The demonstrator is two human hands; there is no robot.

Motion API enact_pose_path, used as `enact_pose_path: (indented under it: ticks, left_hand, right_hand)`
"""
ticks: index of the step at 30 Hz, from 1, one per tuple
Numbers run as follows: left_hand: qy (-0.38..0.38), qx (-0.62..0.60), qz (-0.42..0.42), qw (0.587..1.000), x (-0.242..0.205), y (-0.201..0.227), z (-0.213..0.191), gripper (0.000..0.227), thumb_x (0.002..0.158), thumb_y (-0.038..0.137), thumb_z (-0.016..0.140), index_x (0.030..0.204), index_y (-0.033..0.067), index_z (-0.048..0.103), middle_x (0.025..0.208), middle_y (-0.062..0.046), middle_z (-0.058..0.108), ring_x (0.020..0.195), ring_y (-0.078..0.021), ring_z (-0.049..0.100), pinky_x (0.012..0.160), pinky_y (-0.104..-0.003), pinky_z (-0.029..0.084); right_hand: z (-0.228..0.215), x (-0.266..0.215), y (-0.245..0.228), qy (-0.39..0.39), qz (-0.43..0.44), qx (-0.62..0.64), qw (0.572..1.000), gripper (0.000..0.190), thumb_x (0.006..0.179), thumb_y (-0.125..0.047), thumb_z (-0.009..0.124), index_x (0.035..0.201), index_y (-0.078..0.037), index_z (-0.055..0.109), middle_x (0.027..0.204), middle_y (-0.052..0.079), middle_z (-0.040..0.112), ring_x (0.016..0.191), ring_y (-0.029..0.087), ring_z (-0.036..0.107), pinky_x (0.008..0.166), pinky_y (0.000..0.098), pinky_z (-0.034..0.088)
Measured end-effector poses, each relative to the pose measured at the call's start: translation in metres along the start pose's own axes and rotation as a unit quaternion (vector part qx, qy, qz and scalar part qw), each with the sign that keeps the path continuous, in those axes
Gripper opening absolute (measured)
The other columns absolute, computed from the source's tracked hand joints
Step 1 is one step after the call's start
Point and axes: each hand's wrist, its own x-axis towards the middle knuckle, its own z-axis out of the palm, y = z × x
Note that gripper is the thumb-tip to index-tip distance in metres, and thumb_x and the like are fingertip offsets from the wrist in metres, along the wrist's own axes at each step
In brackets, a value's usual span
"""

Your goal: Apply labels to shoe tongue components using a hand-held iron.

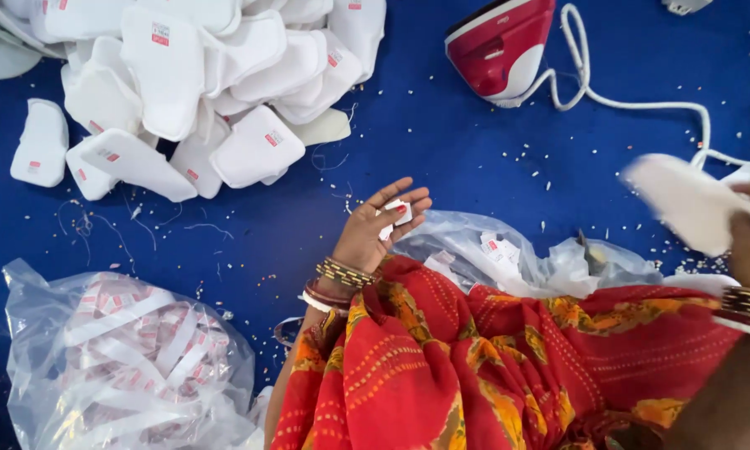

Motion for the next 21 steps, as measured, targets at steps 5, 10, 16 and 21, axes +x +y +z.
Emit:
enact_pose_path:
  ticks: [5,10,16,21]
  left_hand:
    - [-0.025,-0.017,0.026,0.999,0.002,0.002,0.001,0.049,0.100,-0.001,0.051,0.149,-0.0024,0.042,0.144,-0.026,0.056,0.129,-0.0330,0.062,0.104,-0.039,0.057]
    - [-0.023,-0.029,0.028,0.999,0.002,0.001,-0.004,0.047,0.106,0.006,0.047,0.152,-0.0021,0.041,0.146,-0.026,0.055,0.131,-0.0324,0.060,0.106,-0.039,0.055]
    - [-0.035,-0.057,0.016,0.998,0.009,-0.009,-0.021,0.046,0.111,0.021,0.041,0.150,-0.0013,0.047,0.144,-0.019,0.059,0.128,-0.0266,0.062,0.108,-0.040,0.053]
    - [-0.029,0.003,0.003,1.000,0.009,-0.011,-0.018,0.047,0.111,0.026,0.041,0.146,-0.0028,0.054,0.138,-0.010,0.062,0.120,-0.0171,0.064,0.103,-0.039,0.051]
  right_hand:
    - [0.034,-0.020,-0.198,-0.105,-0.169,0.091,0.976,0.033,0.100,0.001,0.055,0.124,-0.012,0.074,0.113,0.013,0.061,0.089,0.024,0.062,0.072,0.0387,0.055]
    - [0.125,-0.007,-0.263,-0.037,-0.274,0.131,0.952,0.039,0.089,-0.003,0.070,0.126,-0.012,0.070,0.121,0.016,0.060,0.106,0.033,0.060,0.089,0.0456,0.051]
    - [0.116,-0.063,-0.300,0.021,-0.432,0.171,0.885,0.039,0.085,-0.004,0.072,0.123,-0.009,0.067,0.126,0.012,0.060,0.119,0.034,0.057,0.098,0.0466,0.048]
    - [0.122,-0.073,-0.297,-0.001,-0.464,0.167,0.870,0.034,0.085,-0.006,0.073,0.118,-0.011,0.071,0.119,0.006,0.066,0.113,0.030,0.059,0.089,0.0443,0.047]
